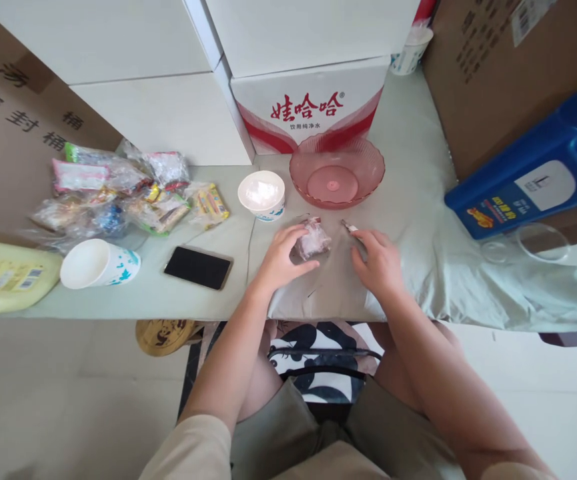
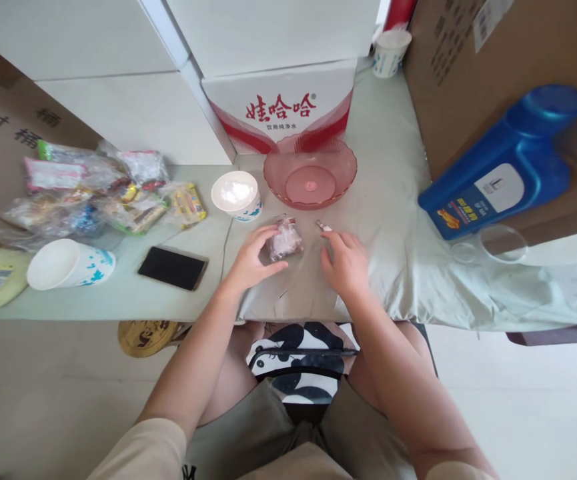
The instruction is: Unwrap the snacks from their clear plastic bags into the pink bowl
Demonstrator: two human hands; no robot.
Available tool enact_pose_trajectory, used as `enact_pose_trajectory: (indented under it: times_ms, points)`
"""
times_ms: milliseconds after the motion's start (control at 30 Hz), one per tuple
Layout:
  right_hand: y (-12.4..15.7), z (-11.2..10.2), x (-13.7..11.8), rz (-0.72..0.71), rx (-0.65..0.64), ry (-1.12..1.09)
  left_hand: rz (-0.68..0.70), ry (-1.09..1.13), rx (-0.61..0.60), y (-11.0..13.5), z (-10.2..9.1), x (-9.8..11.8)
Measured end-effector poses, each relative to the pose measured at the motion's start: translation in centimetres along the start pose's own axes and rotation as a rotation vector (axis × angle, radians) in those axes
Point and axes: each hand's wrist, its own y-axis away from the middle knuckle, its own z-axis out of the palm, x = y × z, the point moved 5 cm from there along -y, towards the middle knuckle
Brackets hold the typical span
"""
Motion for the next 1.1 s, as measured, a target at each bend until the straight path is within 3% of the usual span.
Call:
enact_pose_trajectory:
  times_ms: [100, 233, 300, 400, 567, 667, 767, 900, 1000, 1100]
  points:
    - [0.1, 0.8, -0.8, -0.073, -0.069, -0.139, -0.18, 0.131, 0.094, -0.2, -0.2, -0.8]
    - [0.1, 2.1, -2.2, -0.181, -0.179, -0.307, -0.533, 0.68, 0.234, -0.1, 0.1, -2.1]
    - [-0.1, 2.7, -2.4, -0.176, -0.202, -0.302, -0.638, 0.932, 0.229, -0.2, 0.4, -1.9]
    - [-0.4, 3.4, -2.5, -0.146, -0.236, -0.239, -0.721, 1.068, 0.264, -0.1, 0.1, -1.6]
    - [-0.6, 3.3, -2.8, -0.121, -0.199, -0.314, -0.84, 0.953, 0.401, 1.1, -1.6, -3.0]
    - [-0.6, 2.9, -3.2, -0.096, -0.158, -0.366, -0.824, 0.806, 0.417, 1.9, -2.9, -3.7]
    - [-0.4, 2.8, -3.5, -0.02, -0.209, -0.394, -0.793, 0.654, 0.439, 2.8, -4.3, -4.2]
    - [0.1, 2.5, -3.8, 0.012, -0.274, -0.343, -0.77, 0.502, 0.414, 3.9, -5.5, -5.1]
    - [0.4, 2.0, -3.9, -0.059, -0.254, -0.297, -0.692, 0.234, 0.37, 4.4, -6.6, -5.7]
    - [0.6, 1.7, -3.2, -0.044, -0.228, -0.266, -0.651, -0.033, 0.336, 4.8, -7.7, -5.7]
